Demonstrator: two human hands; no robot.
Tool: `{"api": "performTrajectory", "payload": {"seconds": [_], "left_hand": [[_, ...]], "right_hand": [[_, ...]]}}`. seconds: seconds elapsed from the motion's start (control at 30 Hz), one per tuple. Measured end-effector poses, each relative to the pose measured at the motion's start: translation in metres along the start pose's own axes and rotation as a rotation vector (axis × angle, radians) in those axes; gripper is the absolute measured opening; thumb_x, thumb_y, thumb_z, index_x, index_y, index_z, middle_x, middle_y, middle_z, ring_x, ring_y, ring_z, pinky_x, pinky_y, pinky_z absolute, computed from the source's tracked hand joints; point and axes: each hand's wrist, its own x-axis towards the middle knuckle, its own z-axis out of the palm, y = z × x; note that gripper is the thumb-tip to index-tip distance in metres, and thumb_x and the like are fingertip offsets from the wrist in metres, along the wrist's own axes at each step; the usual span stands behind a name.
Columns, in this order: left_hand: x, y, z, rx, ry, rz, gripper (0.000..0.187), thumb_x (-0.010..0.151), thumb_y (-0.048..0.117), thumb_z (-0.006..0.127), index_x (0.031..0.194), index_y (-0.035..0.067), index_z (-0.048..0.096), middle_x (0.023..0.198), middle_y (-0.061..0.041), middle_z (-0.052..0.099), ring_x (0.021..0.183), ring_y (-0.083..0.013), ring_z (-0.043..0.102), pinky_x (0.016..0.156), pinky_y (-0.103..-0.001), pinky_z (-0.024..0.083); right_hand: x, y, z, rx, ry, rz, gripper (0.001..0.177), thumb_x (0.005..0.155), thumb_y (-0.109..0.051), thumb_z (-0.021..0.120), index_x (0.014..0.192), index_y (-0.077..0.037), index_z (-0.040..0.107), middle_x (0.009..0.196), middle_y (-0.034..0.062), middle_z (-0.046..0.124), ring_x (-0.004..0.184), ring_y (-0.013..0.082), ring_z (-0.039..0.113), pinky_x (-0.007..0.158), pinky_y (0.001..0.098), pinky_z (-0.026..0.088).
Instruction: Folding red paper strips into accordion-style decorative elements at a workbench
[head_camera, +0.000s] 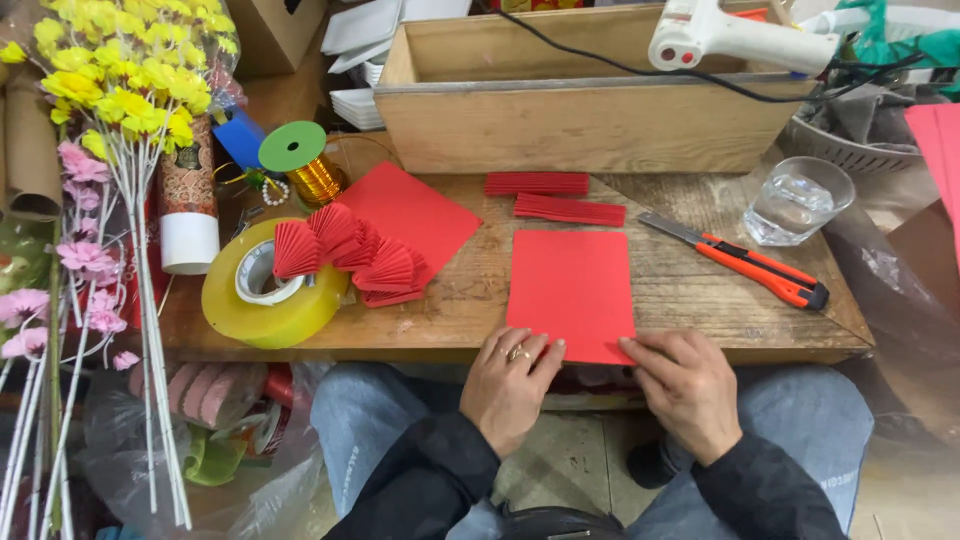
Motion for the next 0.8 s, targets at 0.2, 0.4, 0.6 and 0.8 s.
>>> {"api": "performTrajectory", "payload": {"seconds": [0.2, 0.4, 0.6, 0.8], "left_hand": [[-0.016, -0.027, 0.057, 0.045, 0.008, -0.033, 0.023, 0.104, 0.024, 0.056, 0.120, 0.016, 0.070, 0.101, -0.006, 0.061, 0.102, -0.0292, 0.060, 0.089, -0.043, 0.049], [-0.019, -0.031, 0.072, -0.120, -0.072, -0.196, 0.019, 0.107, 0.026, 0.056, 0.102, 0.021, 0.074, 0.089, -0.001, 0.059, 0.088, -0.0272, 0.061, 0.079, -0.038, 0.051], [-0.001, -0.050, 0.075, -0.274, -0.200, -0.290, 0.017, 0.102, 0.027, 0.058, 0.107, 0.027, 0.074, 0.084, -0.003, 0.061, 0.082, -0.0326, 0.063, 0.073, -0.046, 0.053], [0.002, -0.055, 0.068, -0.384, -0.201, -0.269, 0.014, 0.097, 0.031, 0.069, 0.104, 0.023, 0.078, 0.091, -0.006, 0.066, 0.089, -0.0350, 0.066, 0.079, -0.044, 0.056]], "right_hand": [[0.015, 0.000, 0.011, -0.028, 0.013, 0.027, 0.033, 0.079, -0.030, 0.084, 0.111, -0.028, 0.082, 0.112, -0.0046, 0.074, 0.108, 0.0262, 0.066, 0.087, 0.0418, 0.052], [0.021, 0.010, 0.024, 0.169, -0.035, 0.112, 0.010, 0.088, -0.029, 0.082, 0.097, -0.027, 0.084, 0.095, -0.0060, 0.073, 0.096, 0.0242, 0.068, 0.081, 0.0379, 0.054], [0.040, 0.016, 0.028, 0.402, -0.225, 0.447, 0.011, 0.085, -0.020, 0.084, 0.096, -0.017, 0.084, 0.088, 0.0087, 0.079, 0.096, 0.0353, 0.074, 0.083, 0.0465, 0.056], [0.040, 0.023, 0.034, 0.274, -0.268, 0.551, 0.014, 0.086, -0.024, 0.082, 0.099, -0.020, 0.083, 0.090, 0.0098, 0.077, 0.098, 0.0336, 0.073, 0.085, 0.0462, 0.056]]}}
